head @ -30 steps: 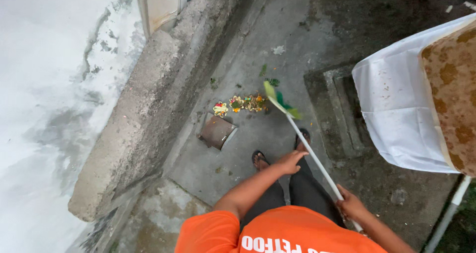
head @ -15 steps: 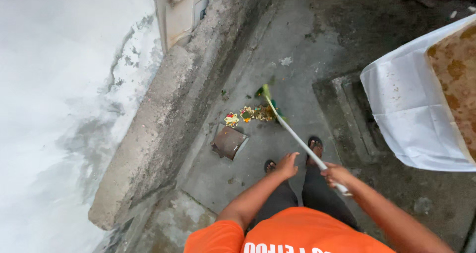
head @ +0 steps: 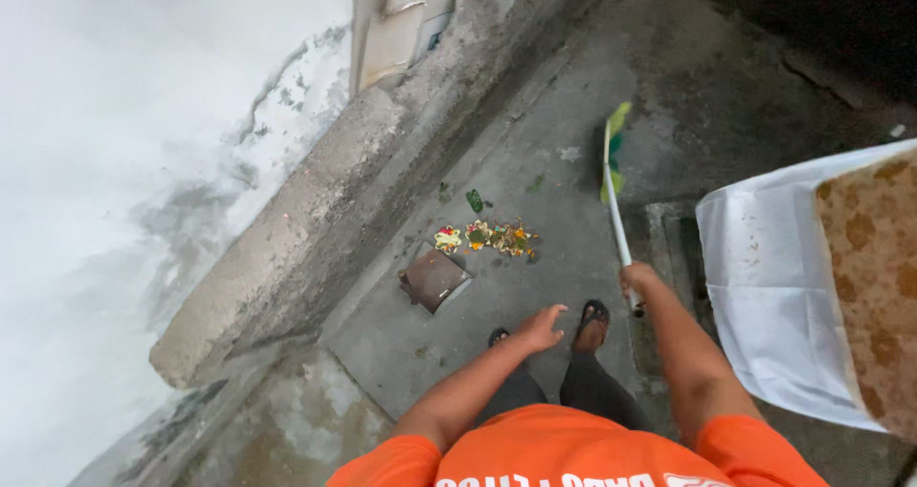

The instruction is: The person sweeps debris and flowers from a concrete floor into a metal dustpan using a broom and then carries the dustpan to a waste container to empty it.

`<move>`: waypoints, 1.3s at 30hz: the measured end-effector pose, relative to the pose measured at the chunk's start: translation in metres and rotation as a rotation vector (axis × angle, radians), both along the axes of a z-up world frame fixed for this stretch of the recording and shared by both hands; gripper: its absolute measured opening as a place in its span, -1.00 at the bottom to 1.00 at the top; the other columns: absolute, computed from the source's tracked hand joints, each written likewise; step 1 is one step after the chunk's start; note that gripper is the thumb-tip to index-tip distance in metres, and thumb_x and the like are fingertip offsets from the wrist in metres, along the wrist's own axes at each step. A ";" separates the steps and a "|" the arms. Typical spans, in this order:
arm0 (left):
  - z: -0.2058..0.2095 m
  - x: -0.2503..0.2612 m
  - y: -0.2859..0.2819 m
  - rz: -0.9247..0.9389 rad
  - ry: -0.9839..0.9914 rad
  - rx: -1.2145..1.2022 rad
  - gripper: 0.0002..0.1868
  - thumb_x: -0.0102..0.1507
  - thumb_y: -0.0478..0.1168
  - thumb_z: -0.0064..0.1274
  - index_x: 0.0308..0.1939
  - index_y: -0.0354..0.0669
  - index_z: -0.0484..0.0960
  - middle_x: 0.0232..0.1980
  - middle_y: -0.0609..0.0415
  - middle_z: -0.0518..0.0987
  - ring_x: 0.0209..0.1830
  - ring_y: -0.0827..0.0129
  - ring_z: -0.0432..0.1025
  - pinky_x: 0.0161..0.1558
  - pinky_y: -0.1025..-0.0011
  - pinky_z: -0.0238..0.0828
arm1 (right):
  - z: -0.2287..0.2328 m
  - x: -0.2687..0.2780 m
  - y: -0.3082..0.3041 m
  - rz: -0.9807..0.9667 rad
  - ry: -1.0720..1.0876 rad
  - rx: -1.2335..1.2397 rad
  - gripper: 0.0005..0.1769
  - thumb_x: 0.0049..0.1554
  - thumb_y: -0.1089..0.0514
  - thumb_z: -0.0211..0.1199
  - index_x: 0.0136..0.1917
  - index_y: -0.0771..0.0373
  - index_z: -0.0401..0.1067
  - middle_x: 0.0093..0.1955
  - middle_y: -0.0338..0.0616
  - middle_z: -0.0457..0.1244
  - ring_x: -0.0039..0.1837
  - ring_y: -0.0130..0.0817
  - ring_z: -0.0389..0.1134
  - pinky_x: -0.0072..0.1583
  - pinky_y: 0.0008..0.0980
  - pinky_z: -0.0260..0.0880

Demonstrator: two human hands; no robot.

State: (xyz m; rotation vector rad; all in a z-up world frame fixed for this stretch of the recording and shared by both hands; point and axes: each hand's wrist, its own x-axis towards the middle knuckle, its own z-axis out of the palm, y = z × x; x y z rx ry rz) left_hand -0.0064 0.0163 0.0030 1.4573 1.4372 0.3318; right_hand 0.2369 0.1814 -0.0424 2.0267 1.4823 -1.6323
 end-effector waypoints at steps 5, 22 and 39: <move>0.003 0.007 0.021 0.104 0.068 -0.087 -0.34 0.21 -0.18 0.22 0.38 -0.01 0.35 0.26 -0.15 0.51 0.30 -0.01 0.39 0.25 0.12 0.31 | -0.003 -0.037 -0.018 0.014 0.183 -0.206 -0.39 0.10 0.33 0.13 0.43 0.12 0.32 -0.40 -0.13 0.19 -0.46 -0.32 0.14 -0.40 -0.27 0.17; -0.021 -0.055 -0.098 1.005 0.262 -0.390 -0.31 0.20 -0.16 0.15 0.42 -0.07 0.32 0.34 -0.20 0.43 0.37 -0.03 0.35 0.34 0.19 0.29 | 0.054 0.041 0.143 0.185 -0.022 0.038 -0.68 0.20 0.14 0.07 0.22 0.20 0.33 -0.38 -0.06 0.18 -0.40 -0.20 0.17 -0.34 -0.12 0.19; -0.093 -0.246 -0.103 1.333 0.234 -0.079 -0.07 0.11 -0.25 0.16 0.56 -0.12 0.14 0.50 -0.27 0.28 0.50 -0.10 0.20 0.43 0.18 0.16 | 0.026 -0.082 -0.034 0.995 -0.320 0.190 -0.20 0.05 0.00 0.16 0.57 0.00 0.23 0.06 0.19 0.43 0.07 0.14 0.55 0.19 0.00 0.47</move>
